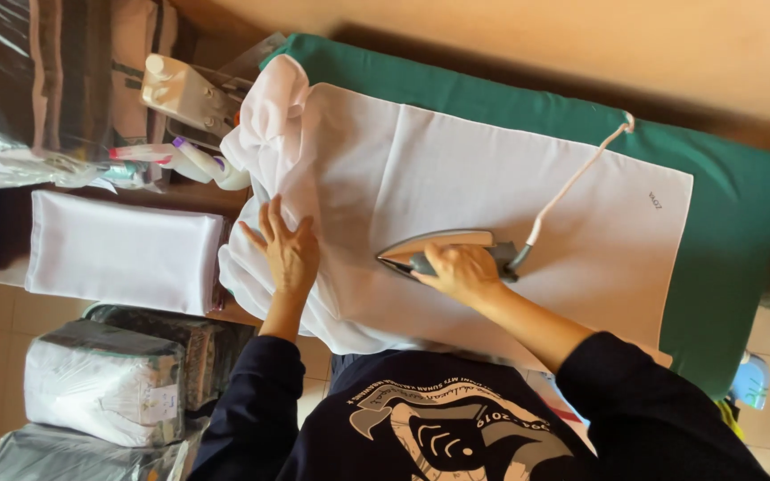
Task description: The recorder is ironing a white garment on an ironing board using a spray bottle and an iron.
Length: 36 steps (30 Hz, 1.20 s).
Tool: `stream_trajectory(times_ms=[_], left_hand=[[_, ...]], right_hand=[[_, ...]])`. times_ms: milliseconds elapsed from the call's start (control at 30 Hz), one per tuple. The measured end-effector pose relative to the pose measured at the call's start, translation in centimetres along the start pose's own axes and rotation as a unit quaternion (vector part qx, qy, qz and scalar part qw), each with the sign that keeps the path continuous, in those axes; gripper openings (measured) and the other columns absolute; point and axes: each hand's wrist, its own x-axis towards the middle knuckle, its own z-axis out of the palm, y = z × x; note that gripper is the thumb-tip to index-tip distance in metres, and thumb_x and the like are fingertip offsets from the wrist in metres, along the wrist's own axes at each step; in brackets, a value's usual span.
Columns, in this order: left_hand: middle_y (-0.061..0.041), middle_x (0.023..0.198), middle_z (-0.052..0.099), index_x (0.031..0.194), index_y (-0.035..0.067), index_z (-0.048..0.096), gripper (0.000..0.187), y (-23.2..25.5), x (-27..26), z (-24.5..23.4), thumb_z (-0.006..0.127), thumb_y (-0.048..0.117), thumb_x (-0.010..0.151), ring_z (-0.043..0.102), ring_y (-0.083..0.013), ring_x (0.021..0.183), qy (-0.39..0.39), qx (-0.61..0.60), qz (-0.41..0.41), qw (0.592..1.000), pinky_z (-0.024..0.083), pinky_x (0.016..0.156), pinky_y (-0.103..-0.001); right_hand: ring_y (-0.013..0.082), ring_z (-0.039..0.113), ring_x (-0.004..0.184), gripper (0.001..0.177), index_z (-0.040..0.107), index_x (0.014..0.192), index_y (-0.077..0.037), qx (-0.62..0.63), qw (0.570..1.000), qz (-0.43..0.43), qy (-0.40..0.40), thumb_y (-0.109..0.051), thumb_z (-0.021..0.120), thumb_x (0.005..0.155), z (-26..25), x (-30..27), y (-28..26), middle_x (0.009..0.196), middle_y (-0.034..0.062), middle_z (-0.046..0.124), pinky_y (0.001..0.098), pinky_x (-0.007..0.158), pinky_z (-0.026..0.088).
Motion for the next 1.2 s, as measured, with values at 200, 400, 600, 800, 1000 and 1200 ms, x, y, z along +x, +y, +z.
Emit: stream_trajectory(times_ms=[200,400,600,800,1000,1200], left_hand=[[-0.016,0.122,0.056,0.115,0.017,0.074,0.035,-0.5,-1.8,0.6,0.075,0.014,0.080,0.050,-0.0354,0.121,-0.005,-0.075,-0.142,0.987,0.027,0.110,-0.060],[-0.007,0.108,0.061,0.123,0.013,0.072,0.035,-1.1,-2.8,1.0,0.072,0.014,0.088,0.056,-0.0294,0.108,-0.019,-0.108,-0.159,0.981,0.032,0.105,-0.053],[-0.006,0.109,0.065,0.121,0.011,0.072,0.034,-1.3,-2.6,1.4,0.071,0.013,0.087,0.058,-0.0281,0.109,-0.010,-0.126,-0.155,0.980,0.032,0.105,-0.053],[-0.005,0.107,0.065,0.121,0.011,0.072,0.034,-1.4,-2.7,1.6,0.070,0.011,0.087,0.059,-0.0273,0.108,-0.009,-0.140,-0.170,0.975,0.032,0.105,-0.052],[-0.006,0.105,0.064,0.125,0.010,0.070,0.036,-1.1,-2.9,1.3,0.069,0.012,0.088,0.058,-0.0272,0.108,-0.014,-0.145,-0.177,0.973,0.032,0.105,-0.051],[-0.007,0.104,0.064,0.126,0.010,0.069,0.037,-1.1,-3.0,1.1,0.069,0.013,0.089,0.058,-0.0272,0.108,-0.028,-0.148,-0.175,0.973,0.030,0.106,-0.052]], right_hand=[[0.0337,0.068,0.055,0.049,0.066,0.096,-0.007,-0.039,0.997,-0.058,0.022,-0.054,0.074,0.083,0.1,9.5,-2.8,0.060,0.0138,0.067,0.0484,0.051,0.053],[0.0365,0.069,0.059,0.054,0.068,0.099,-0.005,-0.029,0.998,0.004,0.055,-0.056,0.075,0.084,0.1,16.8,-4.1,0.065,0.0163,0.069,0.0483,0.055,0.054],[0.0375,0.068,0.057,0.051,0.066,0.103,-0.005,-0.013,0.998,-0.001,0.054,-0.052,0.073,0.085,0.5,9.4,-5.3,0.064,0.0170,0.068,0.0489,0.052,0.053],[0.0339,0.065,0.048,0.051,0.065,0.094,-0.006,-0.051,0.998,-0.045,-0.007,-0.055,0.074,0.085,-0.7,6.8,-2.3,0.056,0.0137,0.064,0.0476,0.046,0.051],[0.0384,0.069,0.060,0.051,0.064,0.088,-0.005,-0.044,0.997,0.021,0.059,-0.055,0.075,0.086,-3.0,17.3,-0.8,0.065,0.0182,0.069,0.0518,0.053,0.053],[0.0405,0.071,0.072,0.047,0.064,0.094,-0.003,0.008,0.994,0.086,0.074,-0.047,0.075,0.087,-1.6,19.8,-3.8,0.075,0.0208,0.071,0.0511,0.065,0.055]])
